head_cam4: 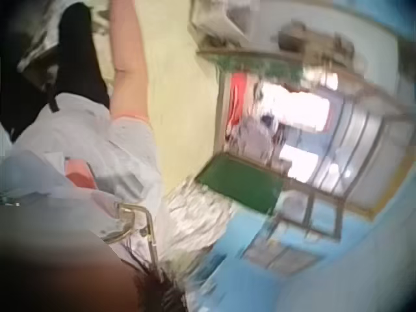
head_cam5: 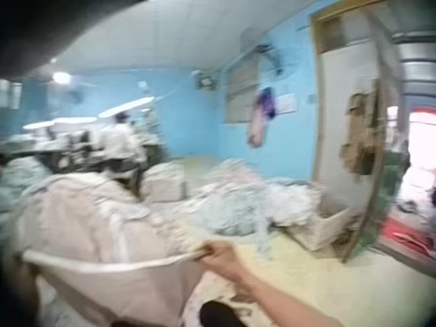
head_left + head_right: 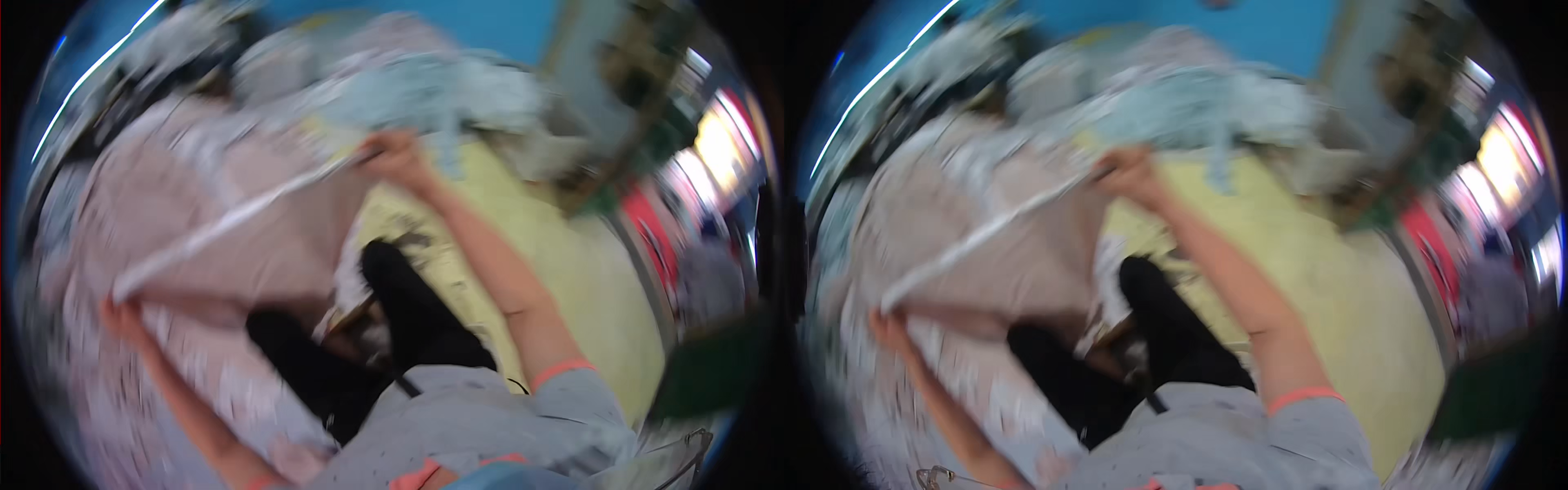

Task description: Inspecting white fabric pillow shells and removing debris using tweezers.

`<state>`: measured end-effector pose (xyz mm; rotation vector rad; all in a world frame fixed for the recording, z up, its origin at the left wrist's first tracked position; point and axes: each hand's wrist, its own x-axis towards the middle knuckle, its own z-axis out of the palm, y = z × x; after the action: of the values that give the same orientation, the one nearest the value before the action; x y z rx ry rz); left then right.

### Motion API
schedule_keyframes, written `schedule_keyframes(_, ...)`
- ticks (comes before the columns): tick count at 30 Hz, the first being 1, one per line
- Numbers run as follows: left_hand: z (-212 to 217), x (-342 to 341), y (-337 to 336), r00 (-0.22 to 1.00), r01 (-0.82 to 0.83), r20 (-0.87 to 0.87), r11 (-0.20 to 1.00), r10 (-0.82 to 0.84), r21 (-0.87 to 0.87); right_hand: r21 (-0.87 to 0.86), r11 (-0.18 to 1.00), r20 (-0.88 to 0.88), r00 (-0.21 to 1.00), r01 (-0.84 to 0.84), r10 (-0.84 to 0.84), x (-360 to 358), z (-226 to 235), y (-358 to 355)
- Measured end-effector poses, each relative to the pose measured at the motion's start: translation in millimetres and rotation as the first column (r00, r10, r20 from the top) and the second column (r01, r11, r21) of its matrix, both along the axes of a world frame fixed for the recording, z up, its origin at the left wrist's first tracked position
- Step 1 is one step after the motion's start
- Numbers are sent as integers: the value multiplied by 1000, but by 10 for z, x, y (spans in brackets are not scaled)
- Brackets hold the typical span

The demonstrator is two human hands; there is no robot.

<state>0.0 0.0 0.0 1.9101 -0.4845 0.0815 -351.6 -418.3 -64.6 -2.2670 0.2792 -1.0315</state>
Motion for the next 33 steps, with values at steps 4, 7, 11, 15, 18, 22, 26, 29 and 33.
schedule_keyframes(4,302,-278,-18,914,-306,177,906,365,-292,676,646,96,912,-354,399,981,868,-762)
schedule_keyframes(7,-368,-533,-95,916,-384,-73,811,395,-441,663,568,113,815,-488,569,1347,1109,-1137)
schedule_keyframes(11,-857,-618,293,880,-471,-296,758,371,-451,761,487,162,851,-430,499,1788,848,-683)
schedule_keyframes(15,-1380,-1179,404,805,-533,-468,791,364,-301,790,483,97,854,-378,511,1713,495,-603)
schedule_keyframes(18,-1569,-1442,382,724,-575,-586,787,363,-222,817,453,66,839,-356,540,1701,351,-568)
schedule_keyframes(22,-1785,-1682,483,684,-548,-630,829,368,-110,825,418,54,788,-381,613,1672,107,-560)
schedule_keyframes(26,-1944,-1753,462,606,-593,-657,805,448,2,856,369,58,778,-361,626,1575,-31,-488)
schedule_keyframes(29,-2087,-1776,466,594,-430,-586,833,551,348,880,305,80,746,-365,662,1529,-109,-407)
schedule_keyframes(33,-1856,-1606,-297,968,-122,-122,832,221,541,908,233,85,697,-349,712,1508,-176,-310)
